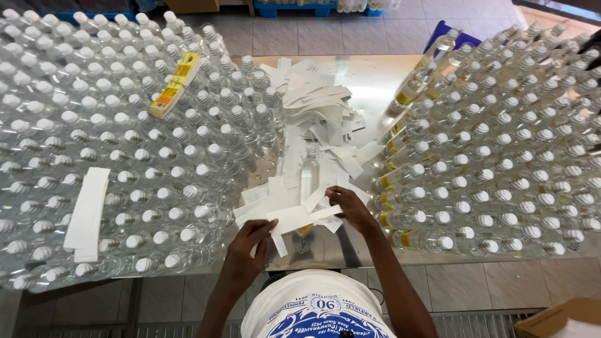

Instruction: The person repeatedly picks up clear plastic bottles from a table, applies a yellow label to each bottle, and places the labeled bottles into a separate group. The process is repeated for multiple bottles in a consistent sequence.

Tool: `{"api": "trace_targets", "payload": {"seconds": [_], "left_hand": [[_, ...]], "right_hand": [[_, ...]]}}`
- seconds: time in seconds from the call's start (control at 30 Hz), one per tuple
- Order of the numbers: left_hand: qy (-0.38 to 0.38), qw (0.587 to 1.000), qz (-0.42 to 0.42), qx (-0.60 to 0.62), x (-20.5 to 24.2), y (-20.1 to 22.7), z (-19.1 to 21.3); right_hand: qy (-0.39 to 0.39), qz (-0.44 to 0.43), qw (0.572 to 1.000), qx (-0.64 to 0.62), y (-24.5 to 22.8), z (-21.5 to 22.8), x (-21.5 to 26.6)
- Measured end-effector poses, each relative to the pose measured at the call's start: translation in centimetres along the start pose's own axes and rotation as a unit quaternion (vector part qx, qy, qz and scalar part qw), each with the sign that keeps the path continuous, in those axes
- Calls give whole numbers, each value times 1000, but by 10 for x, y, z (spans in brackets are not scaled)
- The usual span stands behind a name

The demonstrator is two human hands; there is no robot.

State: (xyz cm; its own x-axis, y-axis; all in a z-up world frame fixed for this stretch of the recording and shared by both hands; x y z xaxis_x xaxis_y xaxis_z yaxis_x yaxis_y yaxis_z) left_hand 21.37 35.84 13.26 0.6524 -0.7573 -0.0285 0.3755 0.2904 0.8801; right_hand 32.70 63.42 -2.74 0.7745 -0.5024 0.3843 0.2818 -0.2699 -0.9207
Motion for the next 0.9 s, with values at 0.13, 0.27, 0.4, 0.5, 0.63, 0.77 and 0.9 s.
{"api": "trace_targets", "payload": {"seconds": [0.13,0.27,0.4,0.5,0.63,0.77,0.9], "left_hand": [[86,994,-32,-56,22,18,40],[184,961,-115,-170,39,62,76],[193,963,-136,-129,44,82,93],[202,969,-123,-75,48,85,102],[201,976,-66,-58,41,66,97],[210,978,-17,0,22,44,87],[177,953,154,193,-1,-7,53]], "right_hand": [[-81,35,975,203,-9,-20,-55],[-113,136,933,313,-8,-69,-124],[-140,144,896,395,17,-126,-158],[-137,228,864,427,26,-143,-161],[-143,322,781,515,46,-140,-158],[40,400,773,491,4,-82,-127],[145,315,891,293,11,-11,-90]]}}
Point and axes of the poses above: each hand's wrist, its own x-axis away from the middle knuckle, its own z-axis out of the back of the hand, y = z × x, the point moved 9 cm from there along -x, towards the middle knuckle, and after that the axes turned 12 degrees about z, right-handed, at the moved point
